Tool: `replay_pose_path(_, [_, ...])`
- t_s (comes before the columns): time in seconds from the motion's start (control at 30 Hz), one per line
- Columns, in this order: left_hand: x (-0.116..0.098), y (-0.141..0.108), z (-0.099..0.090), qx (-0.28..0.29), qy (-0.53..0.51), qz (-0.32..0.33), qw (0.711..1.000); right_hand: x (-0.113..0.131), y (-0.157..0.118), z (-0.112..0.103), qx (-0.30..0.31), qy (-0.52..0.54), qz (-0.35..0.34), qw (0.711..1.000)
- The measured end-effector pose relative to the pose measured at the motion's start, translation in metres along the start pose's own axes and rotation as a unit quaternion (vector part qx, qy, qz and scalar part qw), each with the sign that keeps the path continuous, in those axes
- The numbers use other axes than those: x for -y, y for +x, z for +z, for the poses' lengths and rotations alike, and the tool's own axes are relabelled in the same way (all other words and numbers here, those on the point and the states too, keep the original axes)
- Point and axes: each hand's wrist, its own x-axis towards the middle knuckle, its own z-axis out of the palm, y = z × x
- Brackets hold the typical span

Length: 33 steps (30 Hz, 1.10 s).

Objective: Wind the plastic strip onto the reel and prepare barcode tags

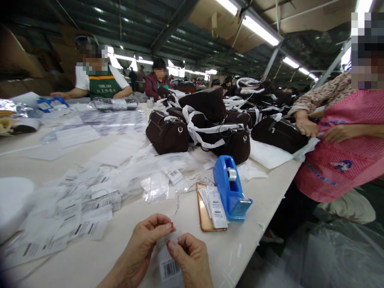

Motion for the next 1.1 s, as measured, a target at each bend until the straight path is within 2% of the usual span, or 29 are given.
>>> replay_pose_path(0.13, [0.004, 0.004, 0.0, -0.017, 0.001, 0.018, 1.0, -0.003, 0.0, -0.002, 0.002, 0.006, -0.003, 1.0])
replay_pose_path(0.3, [0.008, 0.001, -0.005, -0.012, 0.001, 0.058, 0.998, -0.007, 0.001, -0.003, -0.005, 0.016, 0.002, 1.0])
replay_pose_path(0.6, [0.014, 0.001, -0.016, 0.015, 0.054, 0.138, 0.989, 0.004, -0.002, -0.001, 0.017, 0.127, 0.048, 0.991])
replay_pose_path(0.8, [0.021, 0.005, -0.02, 0.019, 0.067, 0.148, 0.987, 0.003, -0.001, 0.0, 0.023, 0.155, 0.05, 0.986])
replay_pose_path(1.1, [0.016, 0.001, -0.016, -0.008, 0.045, 0.14, 0.989, 0.007, -0.003, 0.002, -0.007, 0.144, 0.052, 0.988])
